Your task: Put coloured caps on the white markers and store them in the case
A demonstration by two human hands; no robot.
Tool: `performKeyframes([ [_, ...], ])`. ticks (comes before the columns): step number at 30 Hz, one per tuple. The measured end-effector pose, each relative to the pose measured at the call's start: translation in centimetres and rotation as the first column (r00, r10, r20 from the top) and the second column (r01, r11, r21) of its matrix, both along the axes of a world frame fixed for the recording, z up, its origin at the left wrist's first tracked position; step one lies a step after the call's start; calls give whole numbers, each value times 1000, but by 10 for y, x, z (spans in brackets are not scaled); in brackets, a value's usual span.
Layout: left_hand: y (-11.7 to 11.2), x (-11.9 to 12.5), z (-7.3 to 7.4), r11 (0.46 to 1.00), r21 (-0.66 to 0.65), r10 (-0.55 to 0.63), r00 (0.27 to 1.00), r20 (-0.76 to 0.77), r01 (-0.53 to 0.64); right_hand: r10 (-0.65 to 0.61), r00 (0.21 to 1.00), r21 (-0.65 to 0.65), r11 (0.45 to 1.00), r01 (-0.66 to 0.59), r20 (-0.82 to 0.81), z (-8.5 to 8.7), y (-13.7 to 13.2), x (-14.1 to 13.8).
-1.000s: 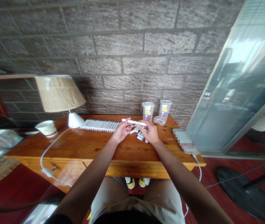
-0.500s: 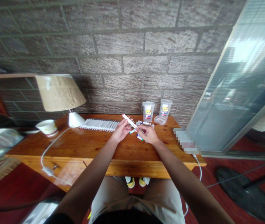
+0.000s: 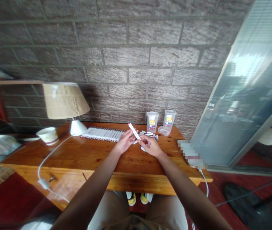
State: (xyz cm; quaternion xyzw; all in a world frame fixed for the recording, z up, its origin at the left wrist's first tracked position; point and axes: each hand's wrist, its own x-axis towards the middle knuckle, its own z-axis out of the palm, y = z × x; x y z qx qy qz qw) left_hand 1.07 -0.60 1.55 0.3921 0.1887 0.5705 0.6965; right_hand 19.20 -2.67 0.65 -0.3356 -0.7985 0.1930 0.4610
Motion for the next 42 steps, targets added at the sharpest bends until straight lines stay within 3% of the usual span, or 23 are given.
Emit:
performKeyframes([
  [5,-2,0,-1,1000,4,23,998,-57,-23,-36,971,-78,997,18,-238,15,14,0],
  [10,-4,1,2,998,-43,44,998,-42,-45,-218,941,-68,976,207,-260,72,55,18],
  [14,-5,1,5,996,-78,29,998,-55,-33,-437,876,-114,899,422,-203,117,93,40],
  [17,-6,1,5,996,-81,22,999,-48,-26,-561,823,-140,825,548,-91,132,109,50],
  [21,-6,0,5,996,-84,17,999,-42,-21,-633,769,-129,759,639,88,136,112,50],
  [27,-2,0,1,997,-80,-4,998,-63,-1,-645,692,-55,718,694,324,138,113,43],
  [35,5,-2,-7,997,-73,-10,997,-82,4,-665,605,4,674,738,439,131,117,41],
  [42,9,1,-8,980,45,199,974,-107,-195,-651,583,14,673,740,486,128,122,38],
])
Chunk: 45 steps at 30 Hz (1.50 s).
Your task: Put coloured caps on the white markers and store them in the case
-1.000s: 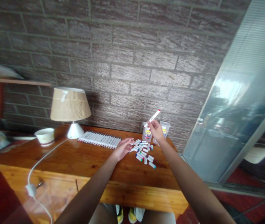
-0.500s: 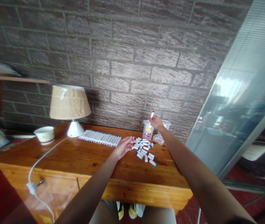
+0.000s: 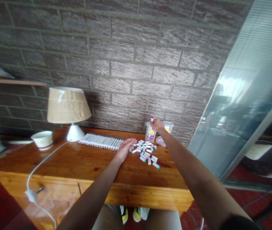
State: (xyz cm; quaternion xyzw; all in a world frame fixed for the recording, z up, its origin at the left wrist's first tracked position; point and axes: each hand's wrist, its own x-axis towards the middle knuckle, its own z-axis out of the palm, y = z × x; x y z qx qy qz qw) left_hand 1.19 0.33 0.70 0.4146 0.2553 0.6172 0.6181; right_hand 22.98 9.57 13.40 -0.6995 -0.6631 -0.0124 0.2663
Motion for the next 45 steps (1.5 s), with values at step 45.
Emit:
performKeyframes([
  [45,-4,0,4,997,-70,-36,999,-40,33,156,988,133,979,-157,14,-16,-11,2],
])
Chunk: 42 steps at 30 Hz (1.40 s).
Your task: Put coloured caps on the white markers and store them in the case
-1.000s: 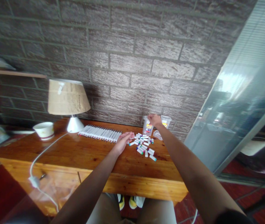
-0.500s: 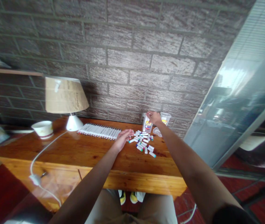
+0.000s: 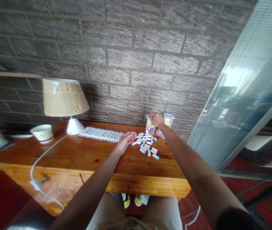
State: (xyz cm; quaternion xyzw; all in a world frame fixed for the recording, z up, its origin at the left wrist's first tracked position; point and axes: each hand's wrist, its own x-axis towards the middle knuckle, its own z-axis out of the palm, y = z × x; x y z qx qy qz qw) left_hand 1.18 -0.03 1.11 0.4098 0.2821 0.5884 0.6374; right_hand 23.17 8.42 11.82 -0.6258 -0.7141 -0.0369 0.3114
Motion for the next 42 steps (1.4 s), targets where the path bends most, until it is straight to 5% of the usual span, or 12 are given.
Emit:
performKeyframes([
  [5,1,0,-1,999,43,11,999,-49,-9,4,994,207,978,20,-111,-12,-15,5],
  [9,6,1,-5,982,145,149,967,-205,-120,17,977,300,953,48,-210,-52,-45,14],
  [14,13,-3,-14,898,303,419,831,-367,-320,52,957,279,960,31,-287,-106,-70,21],
  [20,11,-5,-19,793,519,580,656,-483,-318,83,936,244,970,3,-343,-116,-63,25],
  [23,10,-15,-17,687,671,712,444,-544,-280,105,927,234,972,-19,-359,-117,-61,26],
  [25,11,-25,-13,583,762,812,203,-547,-282,114,924,227,973,-31,-366,-118,-61,26],
  [27,14,-34,-8,556,779,812,-13,-584,-290,119,921,220,975,-37,-371,-118,-62,25],
  [35,29,-34,17,826,560,481,-446,-754,-56,104,917,211,977,-22,-384,-117,-61,25],
  [38,32,-34,27,912,398,300,-505,-809,-95,105,914,204,979,-25,-392,-117,-61,24],
  [42,29,-30,34,942,313,199,-554,-808,-119,121,908,199,979,-43,-400,-117,-62,23],
])
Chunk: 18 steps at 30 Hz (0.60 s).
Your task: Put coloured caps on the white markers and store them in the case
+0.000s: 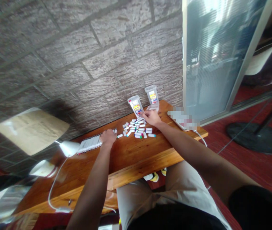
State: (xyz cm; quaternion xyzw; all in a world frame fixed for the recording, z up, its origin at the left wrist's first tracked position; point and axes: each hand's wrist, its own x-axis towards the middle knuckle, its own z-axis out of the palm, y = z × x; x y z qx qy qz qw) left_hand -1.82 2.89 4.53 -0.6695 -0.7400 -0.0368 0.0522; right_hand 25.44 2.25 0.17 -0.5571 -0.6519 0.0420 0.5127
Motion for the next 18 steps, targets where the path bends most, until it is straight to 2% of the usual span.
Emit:
performKeyframes([
  [6,6,7,11,996,-73,-56,998,-5,55,16,1000,7,1000,-16,-18,1,-1,0],
  [8,9,4,17,994,-58,-91,992,88,97,25,999,6,1000,-25,-32,2,-2,1],
  [10,9,4,20,984,25,-177,932,318,178,42,998,5,999,-42,-54,4,-2,0],
  [11,7,5,20,973,91,-230,849,475,213,55,996,5,998,-55,-66,5,-3,-2],
  [12,4,8,17,961,156,-273,720,638,227,70,995,7,998,-70,-73,7,-5,-4],
  [14,-5,18,7,938,216,-307,359,881,272,150,983,6,989,-150,-107,11,-9,-14],
  [15,-10,25,1,921,233,-298,177,938,312,215,968,3,976,-216,-133,13,-12,-20],
  [16,-16,32,-5,905,245,-271,27,962,346,325,924,-6,943,-333,-200,15,-15,-27],
  [17,-21,38,-12,886,279,-262,-96,960,372,434,858,-18,890,-456,-275,16,-18,-33],
  [18,-25,44,-17,866,308,-257,-178,950,394,509,794,-24,837,-547,-332,18,-21,-39],
])
